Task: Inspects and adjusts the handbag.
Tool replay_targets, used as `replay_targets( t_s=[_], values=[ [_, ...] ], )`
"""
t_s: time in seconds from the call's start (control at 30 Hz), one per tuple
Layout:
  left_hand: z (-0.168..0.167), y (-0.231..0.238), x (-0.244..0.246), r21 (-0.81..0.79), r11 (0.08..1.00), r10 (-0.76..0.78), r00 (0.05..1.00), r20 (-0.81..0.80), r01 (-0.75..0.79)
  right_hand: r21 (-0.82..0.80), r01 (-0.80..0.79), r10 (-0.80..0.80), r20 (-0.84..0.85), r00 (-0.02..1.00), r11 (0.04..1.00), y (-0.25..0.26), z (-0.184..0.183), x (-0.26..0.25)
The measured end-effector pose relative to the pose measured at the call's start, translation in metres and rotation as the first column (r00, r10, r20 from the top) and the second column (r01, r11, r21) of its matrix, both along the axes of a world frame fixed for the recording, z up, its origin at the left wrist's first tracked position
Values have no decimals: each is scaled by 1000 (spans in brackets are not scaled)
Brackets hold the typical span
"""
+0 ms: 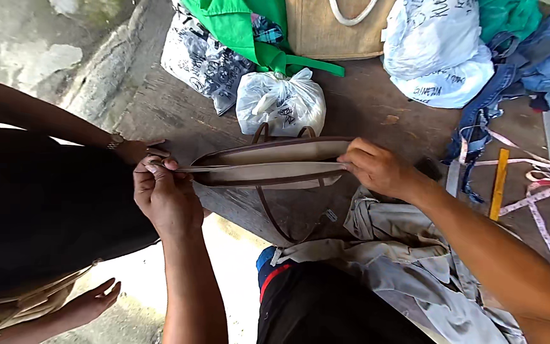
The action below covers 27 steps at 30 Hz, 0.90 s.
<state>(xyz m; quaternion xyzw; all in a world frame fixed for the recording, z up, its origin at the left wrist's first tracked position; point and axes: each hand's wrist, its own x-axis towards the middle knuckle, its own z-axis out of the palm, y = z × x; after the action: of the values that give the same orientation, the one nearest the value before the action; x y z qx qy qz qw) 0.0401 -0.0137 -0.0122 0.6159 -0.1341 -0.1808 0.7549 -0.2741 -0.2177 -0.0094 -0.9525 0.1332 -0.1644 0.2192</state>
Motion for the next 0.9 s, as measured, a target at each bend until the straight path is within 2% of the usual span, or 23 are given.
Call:
replay_targets(
  t_s=[0.07,0.23,0.37,0.43,0.5,0.6,0.67,0.77,0.83,0.9],
  values=[
    [-3,0,0,8,1000,22,998,-59,-21,0,24,-24,63,998,1000,4,-7,-7],
    [-2,-5,-5,14,999,45,987,-151,-43,157,97,-105,45,993,983,-2,-17,-10],
    [1,-9,-9,4,992,124,959,-255,-127,164,3,-15,72,997,987,-4,-9,-12],
    [0,-7,-10,-31,993,99,959,-264,-111,177,-50,44,41,998,983,-2,-4,-15],
    [-3,-5,-14,-70,995,50,969,-241,-68,133,-40,42,-17,999,990,3,0,-10],
    [-7,-5,-14,-131,991,10,979,-204,-38,-46,28,-35,-157,987,999,16,7,15],
    [-9,-6,-12,-158,987,0,983,-186,-30,-120,76,-107,-278,955,990,22,13,37],
    [-8,-7,-12,-156,988,-2,987,-159,-23,-159,45,-112,-441,891,986,18,19,59],
    [-7,-7,-11,-157,987,8,988,-157,-33,-214,7,-93,-394,914,977,18,17,64],
    [-9,-7,-10,-168,986,-2,987,-158,-25,-361,-7,-77,-218,973,932,18,11,71]
  ],
)
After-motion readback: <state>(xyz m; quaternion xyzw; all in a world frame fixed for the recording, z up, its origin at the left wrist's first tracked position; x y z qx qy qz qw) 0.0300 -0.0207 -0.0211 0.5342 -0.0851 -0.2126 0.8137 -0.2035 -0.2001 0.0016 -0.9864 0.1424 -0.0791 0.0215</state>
